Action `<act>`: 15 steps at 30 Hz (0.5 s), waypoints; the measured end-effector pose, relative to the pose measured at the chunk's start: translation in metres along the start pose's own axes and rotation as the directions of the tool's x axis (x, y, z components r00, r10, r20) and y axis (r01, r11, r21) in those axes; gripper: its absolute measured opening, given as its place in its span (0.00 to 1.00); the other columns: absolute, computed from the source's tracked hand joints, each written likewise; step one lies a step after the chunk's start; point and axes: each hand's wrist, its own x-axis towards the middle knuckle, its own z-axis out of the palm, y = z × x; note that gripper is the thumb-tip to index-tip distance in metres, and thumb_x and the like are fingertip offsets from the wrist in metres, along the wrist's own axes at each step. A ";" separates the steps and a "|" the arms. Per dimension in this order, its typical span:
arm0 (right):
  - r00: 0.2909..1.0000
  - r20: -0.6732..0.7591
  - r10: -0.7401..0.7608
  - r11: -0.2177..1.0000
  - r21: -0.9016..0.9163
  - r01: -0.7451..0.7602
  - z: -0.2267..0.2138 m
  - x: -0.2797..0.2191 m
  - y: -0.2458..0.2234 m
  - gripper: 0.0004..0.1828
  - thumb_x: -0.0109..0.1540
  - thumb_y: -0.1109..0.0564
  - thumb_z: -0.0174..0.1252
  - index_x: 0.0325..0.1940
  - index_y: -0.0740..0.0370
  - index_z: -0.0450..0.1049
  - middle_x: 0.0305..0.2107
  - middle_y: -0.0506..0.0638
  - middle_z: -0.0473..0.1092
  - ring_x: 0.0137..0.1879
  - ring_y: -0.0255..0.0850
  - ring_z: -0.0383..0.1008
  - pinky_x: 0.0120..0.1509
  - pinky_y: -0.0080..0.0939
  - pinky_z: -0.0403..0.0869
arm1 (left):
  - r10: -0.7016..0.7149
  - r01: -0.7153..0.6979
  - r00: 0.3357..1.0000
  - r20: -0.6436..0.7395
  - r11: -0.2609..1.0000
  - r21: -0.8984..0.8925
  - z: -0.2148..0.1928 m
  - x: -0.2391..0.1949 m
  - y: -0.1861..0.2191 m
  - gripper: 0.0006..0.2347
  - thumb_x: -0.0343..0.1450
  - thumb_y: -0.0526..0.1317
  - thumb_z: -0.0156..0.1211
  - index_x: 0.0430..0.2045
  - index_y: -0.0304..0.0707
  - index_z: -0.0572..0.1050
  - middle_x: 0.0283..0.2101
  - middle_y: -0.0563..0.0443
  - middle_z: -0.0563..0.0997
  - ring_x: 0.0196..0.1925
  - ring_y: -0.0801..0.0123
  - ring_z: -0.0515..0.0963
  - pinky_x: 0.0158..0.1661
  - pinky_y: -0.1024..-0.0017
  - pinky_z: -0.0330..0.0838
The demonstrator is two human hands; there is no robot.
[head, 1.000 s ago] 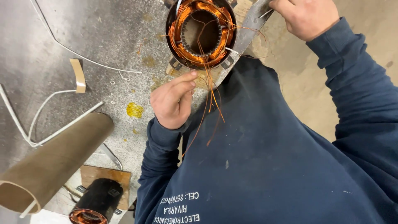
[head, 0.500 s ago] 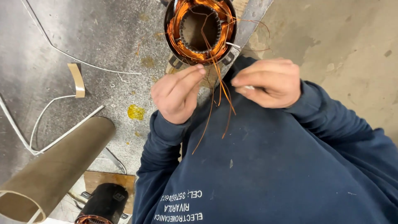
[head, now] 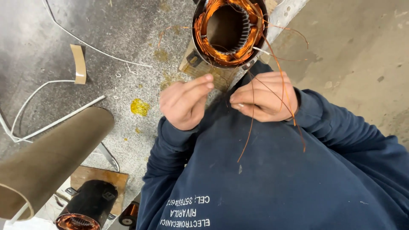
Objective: Rewinding an electric motor by inserting and securing copper wire coils into the stator and adding insulation.
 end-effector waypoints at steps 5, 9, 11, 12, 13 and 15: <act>1.000 0.020 0.008 1.000 0.022 -0.009 -0.003 0.000 0.002 0.11 0.59 0.60 0.70 0.45 0.61 0.79 0.37 0.48 0.79 0.34 0.41 0.78 0.37 0.40 0.73 | 0.102 -0.106 0.991 0.089 0.993 0.041 0.002 0.009 0.002 0.09 0.66 0.28 0.73 0.36 0.36 0.82 0.45 0.51 0.85 0.23 0.71 0.73 0.26 0.72 0.63; 0.998 -0.065 0.015 1.000 -0.005 -0.015 -0.009 -0.003 0.002 0.10 0.60 0.62 0.70 0.45 0.62 0.78 0.38 0.51 0.79 0.37 0.42 0.80 0.40 0.40 0.75 | 0.111 -0.114 0.985 0.130 0.993 0.016 0.008 0.016 0.008 0.09 0.67 0.29 0.74 0.38 0.38 0.82 0.45 0.51 0.85 0.25 0.69 0.74 0.28 0.71 0.65; 0.995 -0.103 0.018 1.000 0.000 -0.018 -0.011 -0.009 0.002 0.10 0.60 0.62 0.69 0.45 0.62 0.78 0.39 0.52 0.79 0.38 0.43 0.81 0.42 0.40 0.77 | 0.108 -0.111 0.984 0.141 0.994 0.007 0.012 0.021 0.012 0.10 0.67 0.30 0.74 0.39 0.38 0.82 0.44 0.52 0.84 0.26 0.68 0.75 0.28 0.71 0.66; 0.986 -0.163 0.044 0.999 0.030 -0.040 -0.011 -0.013 0.003 0.11 0.61 0.64 0.70 0.45 0.63 0.77 0.39 0.54 0.78 0.40 0.44 0.82 0.43 0.41 0.78 | 0.089 -0.091 0.986 0.140 0.996 0.007 0.015 0.023 0.014 0.10 0.68 0.30 0.74 0.40 0.38 0.81 0.45 0.51 0.84 0.29 0.68 0.79 0.30 0.71 0.69; 0.972 -0.222 0.072 0.996 0.060 -0.060 -0.011 -0.017 0.002 0.11 0.61 0.65 0.71 0.45 0.64 0.76 0.39 0.55 0.78 0.41 0.46 0.83 0.45 0.41 0.80 | 0.070 -0.072 0.988 0.138 0.997 0.006 0.017 0.025 0.016 0.10 0.70 0.30 0.74 0.42 0.37 0.81 0.47 0.50 0.84 0.32 0.67 0.82 0.32 0.71 0.71; 0.961 -0.261 0.094 0.995 0.062 -0.080 -0.011 -0.018 -0.002 0.12 0.61 0.66 0.72 0.44 0.65 0.75 0.39 0.56 0.78 0.41 0.47 0.83 0.45 0.41 0.80 | 0.064 -0.064 0.988 0.142 0.998 -0.005 0.018 0.027 0.018 0.10 0.70 0.29 0.74 0.42 0.37 0.81 0.46 0.50 0.84 0.34 0.66 0.83 0.32 0.71 0.72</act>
